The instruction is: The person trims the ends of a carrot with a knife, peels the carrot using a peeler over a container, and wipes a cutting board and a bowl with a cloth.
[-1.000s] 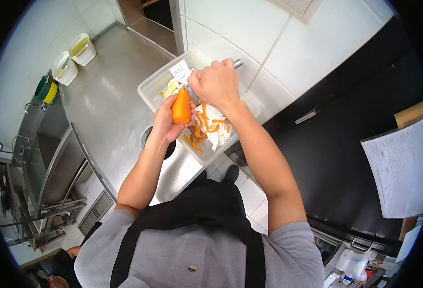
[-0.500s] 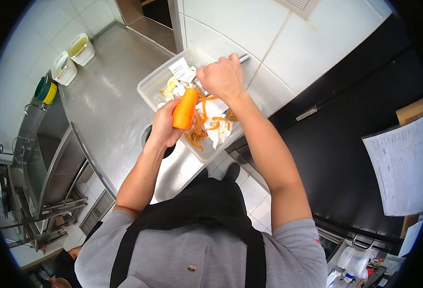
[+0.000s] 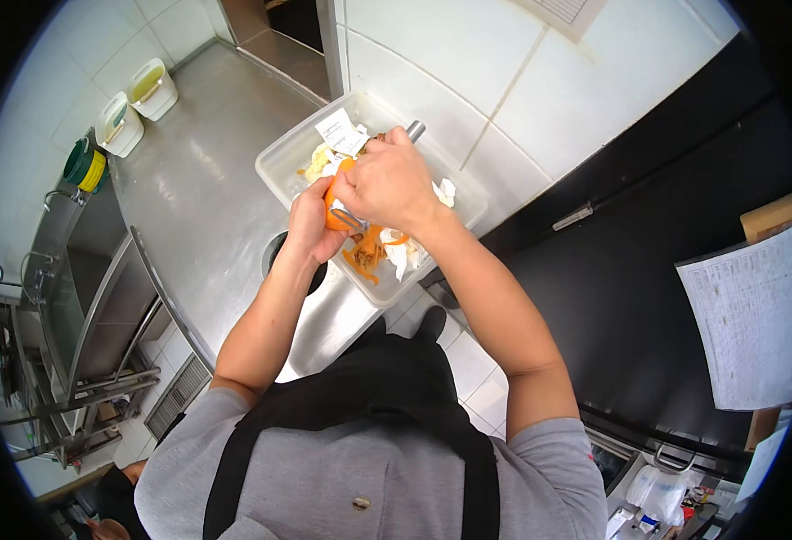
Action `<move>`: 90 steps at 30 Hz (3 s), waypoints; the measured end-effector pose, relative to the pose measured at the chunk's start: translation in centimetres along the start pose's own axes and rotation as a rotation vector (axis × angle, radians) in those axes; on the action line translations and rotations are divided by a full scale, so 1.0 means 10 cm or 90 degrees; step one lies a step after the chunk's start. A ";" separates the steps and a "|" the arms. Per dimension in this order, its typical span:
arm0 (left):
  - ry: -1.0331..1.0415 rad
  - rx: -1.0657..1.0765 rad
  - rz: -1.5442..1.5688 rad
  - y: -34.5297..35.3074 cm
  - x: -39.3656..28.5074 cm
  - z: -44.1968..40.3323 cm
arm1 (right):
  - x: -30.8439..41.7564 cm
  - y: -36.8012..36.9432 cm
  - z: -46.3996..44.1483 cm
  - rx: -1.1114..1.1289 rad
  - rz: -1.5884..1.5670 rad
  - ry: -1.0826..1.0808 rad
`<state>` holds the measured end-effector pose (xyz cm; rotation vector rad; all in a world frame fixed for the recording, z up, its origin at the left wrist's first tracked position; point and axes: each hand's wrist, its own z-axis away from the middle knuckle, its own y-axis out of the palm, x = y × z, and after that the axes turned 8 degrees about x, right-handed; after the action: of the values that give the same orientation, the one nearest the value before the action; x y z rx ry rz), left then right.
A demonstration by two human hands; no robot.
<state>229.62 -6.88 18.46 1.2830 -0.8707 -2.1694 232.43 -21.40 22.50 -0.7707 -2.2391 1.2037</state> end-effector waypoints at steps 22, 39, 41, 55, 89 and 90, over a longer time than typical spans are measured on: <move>0.029 0.019 0.038 -0.04 0.01 -0.08 | -0.04 0.10 -0.02 0.032 0.023 0.021; -0.003 0.065 0.061 -0.30 0.04 -0.12 | -0.24 0.03 -0.18 -0.038 0.147 0.110; 0.007 0.061 0.052 -0.26 0.05 -0.10 | -0.12 0.02 -0.12 0.004 0.005 0.064; -0.066 0.238 0.020 -0.28 0.02 0.06 | -0.55 0.10 -0.28 0.009 0.231 0.178; -0.029 0.066 0.019 -0.08 0.00 -0.08 | 0.00 0.06 0.01 0.010 -0.004 0.041; -0.039 0.063 0.013 -0.06 -0.01 -0.05 | -0.02 0.08 0.02 0.018 0.000 0.040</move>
<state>230.04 -6.57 17.91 1.2545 -1.0233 -2.1841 232.63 -21.24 21.71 -0.7875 -2.1658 1.1924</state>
